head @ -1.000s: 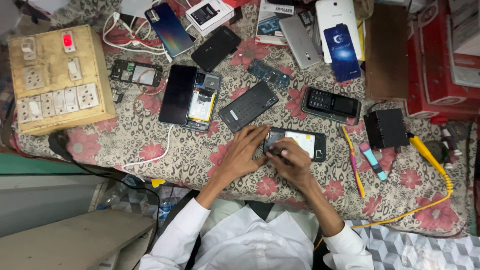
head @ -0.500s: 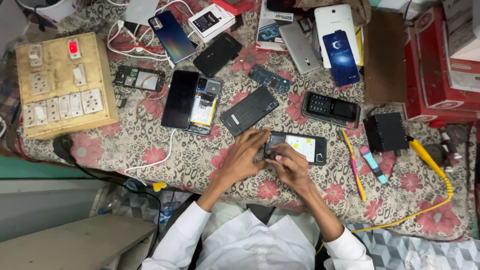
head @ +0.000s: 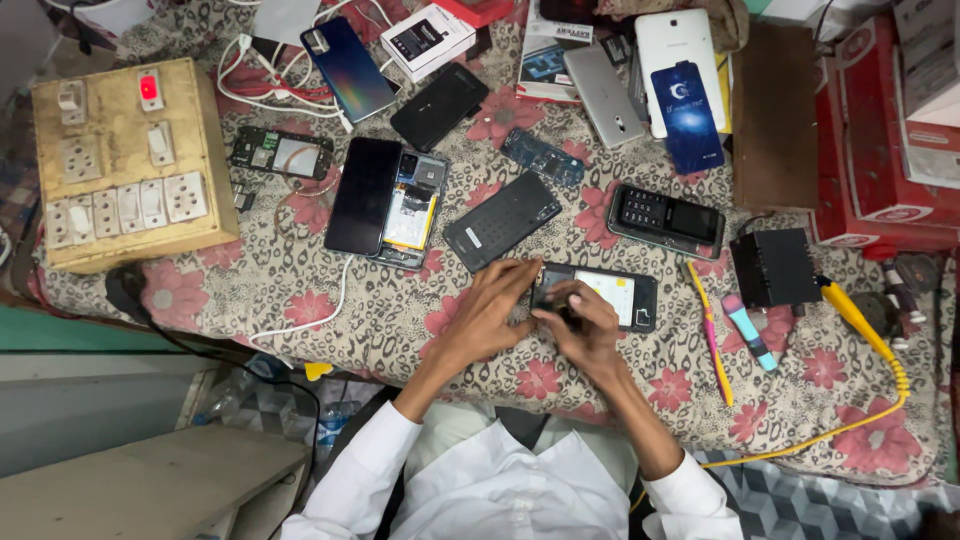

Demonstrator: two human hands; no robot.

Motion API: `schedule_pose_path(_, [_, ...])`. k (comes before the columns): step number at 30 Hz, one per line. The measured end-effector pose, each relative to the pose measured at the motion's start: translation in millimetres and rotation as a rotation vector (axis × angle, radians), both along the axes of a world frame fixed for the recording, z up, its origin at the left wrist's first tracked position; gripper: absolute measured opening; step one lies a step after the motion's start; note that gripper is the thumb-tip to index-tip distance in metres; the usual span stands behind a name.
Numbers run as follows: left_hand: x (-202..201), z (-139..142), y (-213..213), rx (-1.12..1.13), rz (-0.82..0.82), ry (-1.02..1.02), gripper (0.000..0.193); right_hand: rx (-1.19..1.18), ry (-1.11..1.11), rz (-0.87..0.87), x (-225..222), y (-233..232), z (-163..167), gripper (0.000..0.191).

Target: The person works on a smartphone at a cluttered repair bench, prying at the device with a small tool and pressing its screen, then lifts and repositions the phone. They then use a soldering iron to solder the exposed internal board of the disassembled phone, holding the board steady with the other hand.

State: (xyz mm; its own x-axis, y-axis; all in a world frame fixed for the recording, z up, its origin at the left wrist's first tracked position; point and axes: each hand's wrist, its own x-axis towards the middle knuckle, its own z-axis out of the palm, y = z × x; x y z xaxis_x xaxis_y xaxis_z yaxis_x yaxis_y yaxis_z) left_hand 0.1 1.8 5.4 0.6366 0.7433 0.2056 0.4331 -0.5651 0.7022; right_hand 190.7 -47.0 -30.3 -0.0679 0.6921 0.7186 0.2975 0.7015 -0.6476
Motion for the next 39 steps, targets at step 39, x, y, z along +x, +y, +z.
schedule_pose_path(39, [1.0, 0.1, 3.5, 0.042, 0.023, 0.034, 0.095, 0.121, -0.075, -0.027, -4.1, 4.1, -8.6, 0.078])
